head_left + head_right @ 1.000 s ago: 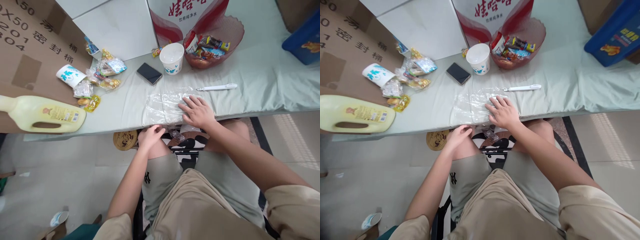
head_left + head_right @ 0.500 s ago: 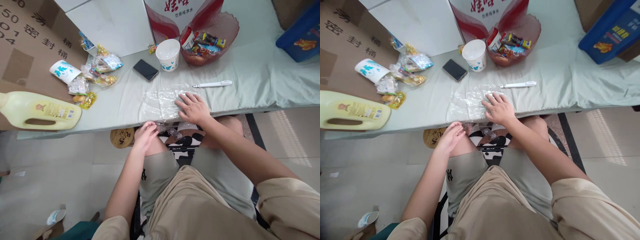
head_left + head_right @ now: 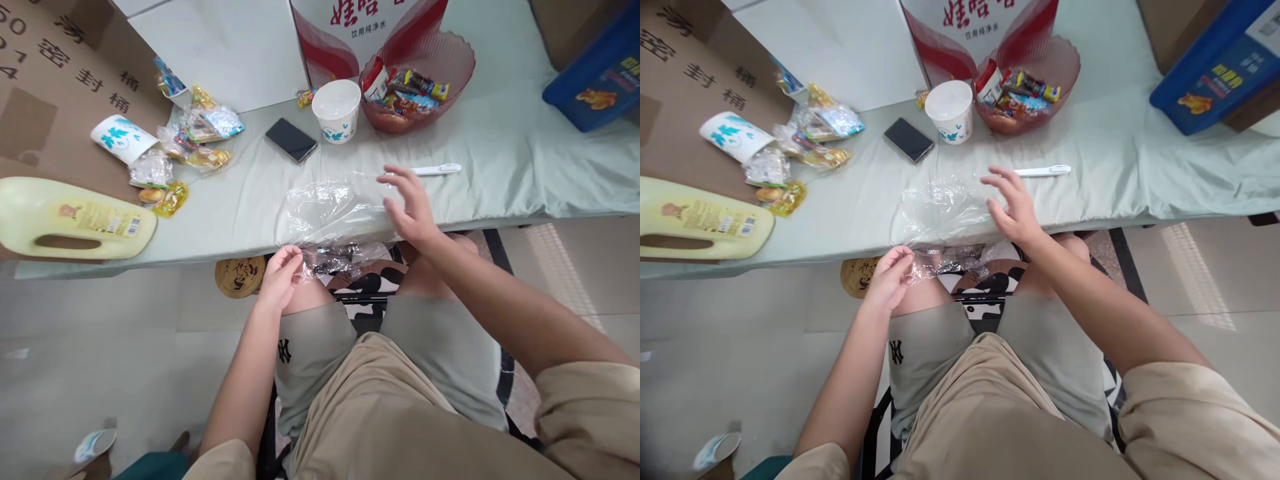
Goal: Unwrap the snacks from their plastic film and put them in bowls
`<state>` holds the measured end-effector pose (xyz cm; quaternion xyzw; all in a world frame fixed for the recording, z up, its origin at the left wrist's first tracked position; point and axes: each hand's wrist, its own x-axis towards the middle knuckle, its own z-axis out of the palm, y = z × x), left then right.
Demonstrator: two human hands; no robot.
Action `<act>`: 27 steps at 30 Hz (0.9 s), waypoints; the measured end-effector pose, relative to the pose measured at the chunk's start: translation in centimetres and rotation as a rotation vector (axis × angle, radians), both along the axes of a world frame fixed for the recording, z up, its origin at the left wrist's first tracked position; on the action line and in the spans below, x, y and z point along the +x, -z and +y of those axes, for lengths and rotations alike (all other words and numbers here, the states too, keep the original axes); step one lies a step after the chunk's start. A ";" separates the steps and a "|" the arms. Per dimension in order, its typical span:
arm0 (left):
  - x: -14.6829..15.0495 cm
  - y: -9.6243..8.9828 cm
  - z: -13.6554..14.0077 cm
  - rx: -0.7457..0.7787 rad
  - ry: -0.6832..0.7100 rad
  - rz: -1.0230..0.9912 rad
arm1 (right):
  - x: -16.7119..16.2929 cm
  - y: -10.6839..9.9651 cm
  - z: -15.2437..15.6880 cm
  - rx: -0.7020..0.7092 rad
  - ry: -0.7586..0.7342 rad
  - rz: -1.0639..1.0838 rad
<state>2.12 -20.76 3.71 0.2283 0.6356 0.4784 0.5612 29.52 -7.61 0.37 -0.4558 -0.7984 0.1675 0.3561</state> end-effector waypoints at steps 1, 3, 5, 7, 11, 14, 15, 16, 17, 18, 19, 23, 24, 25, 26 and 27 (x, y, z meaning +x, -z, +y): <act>0.1 -0.1 0.4 0.024 -0.036 -0.009 | 0.9 -0.3 -0.1 0.054 0.075 0.079; 0.4 -0.2 1.2 0.055 -0.100 -0.046 | 2.9 -0.7 -1.0 0.153 0.197 0.155; 0.5 -0.5 2.0 0.046 -0.150 -0.103 | 4.7 -0.4 -2.6 0.210 0.208 0.118; 0.5 -0.9 2.8 0.007 -0.202 -0.192 | 5.8 0.6 -4.8 0.189 0.115 -0.036; 0.9 -1.6 3.9 -0.103 -0.328 -0.420 | 4.3 2.7 -9.1 0.026 -0.098 -0.387; 2.3 -2.2 4.3 -0.132 -0.404 -0.536 | 0.4 3.4 -10.3 -0.018 -0.148 -0.446; 3.1 -2.4 4.3 -0.126 -0.426 -0.563 | -1.1 3.4 -10.3 -0.023 -0.148 -0.443; 3.9 -2.6 4.2 -0.116 -0.445 -0.588 | -2.6 3.4 -10.2 -0.025 -0.133 -0.434; 4.7 -2.9 4.2 -0.104 -0.472 -0.603 | -4.1 3.4 -9.9 -0.023 -0.103 -0.418; 5.5 -3.2 4.1 -0.091 -0.498 -0.611 | -5.4 3.3 -9.7 -0.017 -0.057 -0.396; 6.1 -3.4 4.0 -0.079 -0.517 -0.615 | -6.5 3.3 -9.4 -0.007 0.003 -0.366; 7.1 -3.9 3.9 0.018 -0.506 -0.547 | -7.7 3.6 -8.9 0.031 0.283 -0.231; 6.9 -3.9 4.0 0.044 -0.496 -0.513 | -7.2 3.7 -8.9 0.037 0.335 -0.209; 6.7 -3.8 4.1 0.065 -0.489 -0.476 | -6.6 3.8 -9.0 0.046 0.375 -0.195; 6.5 -3.7 4.1 0.077 -0.479 -0.441 | -5.8 3.8 -9.2 0.060 0.406 -0.187; 6.3 -3.6 4.2 0.083 -0.464 -0.411 | -5.0 3.9 -9.4 0.080 0.430 -0.183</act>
